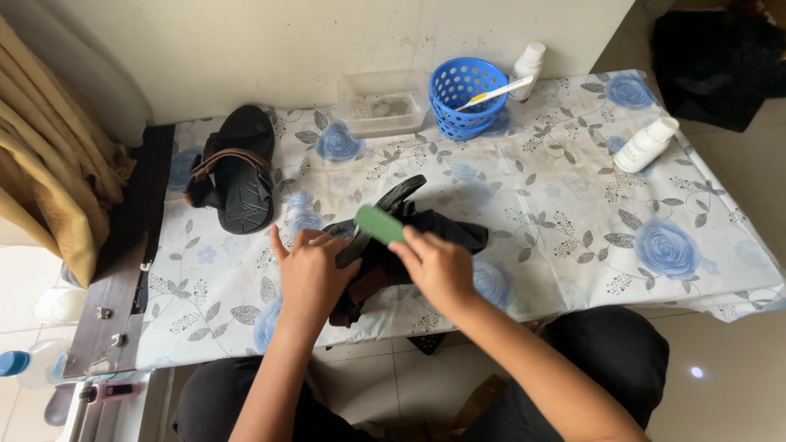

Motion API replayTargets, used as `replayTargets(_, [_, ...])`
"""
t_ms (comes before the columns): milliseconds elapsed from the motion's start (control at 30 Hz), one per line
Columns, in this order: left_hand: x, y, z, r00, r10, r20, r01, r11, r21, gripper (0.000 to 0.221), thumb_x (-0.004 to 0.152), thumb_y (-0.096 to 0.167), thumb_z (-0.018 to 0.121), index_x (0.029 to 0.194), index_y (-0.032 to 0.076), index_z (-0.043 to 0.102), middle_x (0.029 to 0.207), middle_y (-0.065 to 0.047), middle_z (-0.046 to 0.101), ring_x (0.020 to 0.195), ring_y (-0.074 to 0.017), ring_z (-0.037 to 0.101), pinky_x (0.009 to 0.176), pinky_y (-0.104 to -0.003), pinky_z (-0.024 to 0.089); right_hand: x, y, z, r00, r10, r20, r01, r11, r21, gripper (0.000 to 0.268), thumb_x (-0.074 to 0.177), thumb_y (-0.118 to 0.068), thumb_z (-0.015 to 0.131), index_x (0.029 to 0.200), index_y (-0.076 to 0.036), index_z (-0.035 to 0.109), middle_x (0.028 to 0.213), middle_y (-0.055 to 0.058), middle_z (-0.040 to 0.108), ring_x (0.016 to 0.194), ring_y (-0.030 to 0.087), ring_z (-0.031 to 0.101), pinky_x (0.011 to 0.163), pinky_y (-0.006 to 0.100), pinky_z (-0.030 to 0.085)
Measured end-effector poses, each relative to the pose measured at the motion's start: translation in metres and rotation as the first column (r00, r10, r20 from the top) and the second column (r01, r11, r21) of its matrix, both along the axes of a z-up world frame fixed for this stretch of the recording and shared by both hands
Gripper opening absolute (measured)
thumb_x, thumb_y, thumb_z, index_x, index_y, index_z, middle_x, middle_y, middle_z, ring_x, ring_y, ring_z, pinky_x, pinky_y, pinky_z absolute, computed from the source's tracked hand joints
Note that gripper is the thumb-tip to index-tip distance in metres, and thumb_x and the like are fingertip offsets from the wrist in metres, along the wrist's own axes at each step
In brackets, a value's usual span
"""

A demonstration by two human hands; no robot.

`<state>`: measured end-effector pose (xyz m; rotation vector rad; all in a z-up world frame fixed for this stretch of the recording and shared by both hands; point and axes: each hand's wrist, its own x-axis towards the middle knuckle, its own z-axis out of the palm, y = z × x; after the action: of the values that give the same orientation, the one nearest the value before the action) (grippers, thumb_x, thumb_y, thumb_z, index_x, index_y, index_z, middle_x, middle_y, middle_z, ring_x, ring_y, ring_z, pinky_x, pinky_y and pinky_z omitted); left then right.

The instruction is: Brushing the straps and sole of a black sandal with a green brush to clean it.

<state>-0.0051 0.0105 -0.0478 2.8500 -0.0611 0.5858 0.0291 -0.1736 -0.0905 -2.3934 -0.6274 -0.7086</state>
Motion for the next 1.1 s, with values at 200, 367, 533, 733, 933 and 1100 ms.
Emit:
replayTargets(200, [0.0, -0.006, -0.002, 1.0, 0.002, -0.022, -0.001, 1.0, 0.016, 0.029, 0.056, 0.031, 0.078, 0.079, 0.015, 0.07, 0.068, 0.0, 0.064, 0.087, -0.0182, 0.056, 0.104, -0.062, 0.008, 0.014, -0.009, 0.0, 0.992, -0.124, 0.024, 0.121, 0.987, 0.105, 0.029, 0.08, -0.033, 0.066, 0.095, -0.008, 0.067, 0.067, 0.012, 0.065, 0.061, 0.029, 0.064, 0.047, 0.038, 0.05])
replayTargets(367, [-0.002, -0.006, 0.002, 0.999, 0.003, -0.048, -0.003, 1.0, 0.011, 0.031, 0.056, 0.029, 0.079, 0.081, 0.015, 0.07, 0.069, 0.0, 0.065, 0.086, -0.0185, 0.057, 0.104, -0.062, 0.008, 0.002, -0.007, 0.017, 0.999, -0.044, 0.009, 0.042, 0.993, 0.112, 0.027, 0.077, -0.03, 0.069, 0.091, -0.007, 0.069, 0.066, 0.012, 0.066, 0.058, 0.029, 0.064, 0.045, 0.035, 0.05])
replayTargets(533, [-0.005, -0.014, 0.002, 1.0, -0.001, -0.013, 0.001, 1.0, 0.025, 0.029, 0.059, 0.027, 0.079, 0.082, 0.012, 0.07, 0.07, -0.003, 0.066, 0.084, -0.0196, 0.057, 0.104, -0.062, 0.007, 0.031, -0.021, -0.009, 0.966, -0.26, 0.007, 0.256, 0.955, 0.151, 0.031, 0.082, -0.035, 0.065, 0.092, -0.006, 0.07, 0.07, 0.011, 0.067, 0.061, 0.03, 0.064, 0.049, 0.037, 0.05])
replayTargets(733, [-0.004, -0.011, 0.008, 0.999, 0.005, -0.05, -0.003, 0.999, 0.047, 0.032, 0.056, 0.026, 0.08, 0.083, 0.013, 0.07, 0.072, -0.003, 0.067, 0.086, -0.0196, 0.057, 0.105, -0.063, 0.006, 0.0, 0.002, 0.005, 0.995, -0.002, 0.096, 0.001, 1.0, 0.018, 0.029, 0.075, -0.033, 0.07, 0.092, -0.01, 0.067, 0.066, 0.008, 0.065, 0.056, 0.024, 0.064, 0.045, 0.031, 0.051])
replayTargets(933, [-0.004, -0.013, 0.006, 0.999, -0.003, -0.036, 0.005, 0.999, 0.054, 0.031, 0.058, 0.025, 0.08, 0.083, 0.011, 0.07, 0.071, -0.004, 0.066, 0.085, -0.0205, 0.057, 0.104, -0.063, 0.005, 0.035, -0.018, -0.006, 0.955, -0.276, 0.106, 0.256, 0.952, 0.169, 0.03, 0.083, -0.031, 0.065, 0.091, -0.003, 0.068, 0.066, 0.014, 0.065, 0.058, 0.032, 0.063, 0.046, 0.04, 0.049])
replayTargets(1100, [-0.006, -0.008, 0.008, 0.997, 0.0, -0.075, 0.002, 1.0, 0.018, 0.032, 0.057, 0.027, 0.08, 0.084, 0.013, 0.071, 0.071, -0.003, 0.066, 0.084, -0.0196, 0.057, 0.105, -0.063, 0.006, 0.012, 0.004, -0.026, 0.986, -0.045, 0.162, 0.051, 0.998, -0.033, 0.03, 0.077, -0.035, 0.068, 0.096, -0.012, 0.067, 0.064, 0.006, 0.063, 0.054, 0.023, 0.063, 0.043, 0.031, 0.05])
